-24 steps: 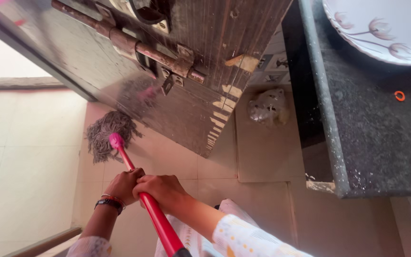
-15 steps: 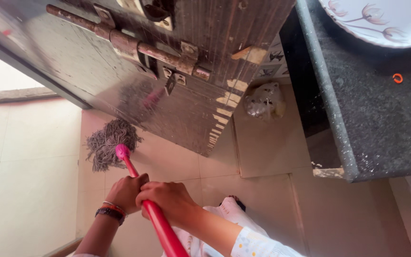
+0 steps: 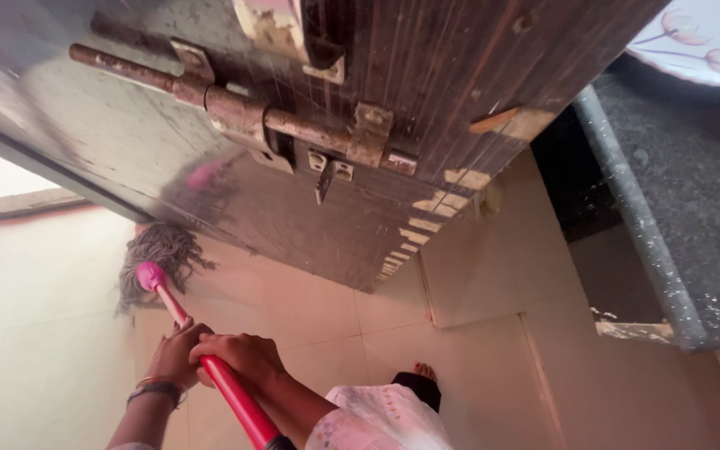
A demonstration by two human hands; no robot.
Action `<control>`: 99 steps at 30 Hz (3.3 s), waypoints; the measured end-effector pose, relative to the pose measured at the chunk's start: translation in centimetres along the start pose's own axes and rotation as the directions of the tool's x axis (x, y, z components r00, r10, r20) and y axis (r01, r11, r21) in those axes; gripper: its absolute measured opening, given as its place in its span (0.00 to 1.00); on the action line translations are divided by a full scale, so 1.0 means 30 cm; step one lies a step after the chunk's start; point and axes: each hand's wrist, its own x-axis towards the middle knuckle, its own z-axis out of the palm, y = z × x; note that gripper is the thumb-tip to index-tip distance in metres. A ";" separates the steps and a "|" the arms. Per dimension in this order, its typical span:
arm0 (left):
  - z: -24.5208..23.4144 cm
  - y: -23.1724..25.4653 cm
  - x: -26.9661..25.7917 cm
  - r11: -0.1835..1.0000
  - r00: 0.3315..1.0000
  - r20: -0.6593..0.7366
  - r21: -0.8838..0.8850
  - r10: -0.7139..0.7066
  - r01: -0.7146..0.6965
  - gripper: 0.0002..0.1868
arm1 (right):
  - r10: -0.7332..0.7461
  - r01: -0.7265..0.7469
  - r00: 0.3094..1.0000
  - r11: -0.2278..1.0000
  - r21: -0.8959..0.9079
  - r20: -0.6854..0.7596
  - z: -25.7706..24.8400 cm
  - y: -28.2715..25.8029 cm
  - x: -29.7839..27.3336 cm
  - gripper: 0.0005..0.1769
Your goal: The person mops a tiled floor using a mop, moving the mop head back and forth across the surface and around a wooden door.
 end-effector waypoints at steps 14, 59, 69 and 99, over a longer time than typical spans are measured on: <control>-0.032 0.187 -0.175 0.781 0.880 -0.055 -0.438 0.472 -0.446 0.10 | 0.030 -0.025 0.997 0.997 -0.076 0.065 -0.232 -0.207 -0.277 0.10; -0.078 0.216 0.043 0.660 0.833 -0.415 -0.516 0.365 -0.546 0.08 | 0.006 0.020 0.997 0.942 0.335 -0.077 -0.237 -0.208 -0.095 0.02; 0.032 0.359 -0.064 0.699 0.765 -0.262 -0.312 0.589 -0.644 0.04 | -0.195 0.181 0.972 0.977 -0.115 -0.131 -0.340 -0.119 -0.322 0.17; -0.114 0.402 -0.075 0.978 0.946 0.306 -0.202 0.109 -0.047 0.07 | 0.148 -0.150 0.985 0.989 -0.019 -0.086 -0.167 0.021 -0.247 0.15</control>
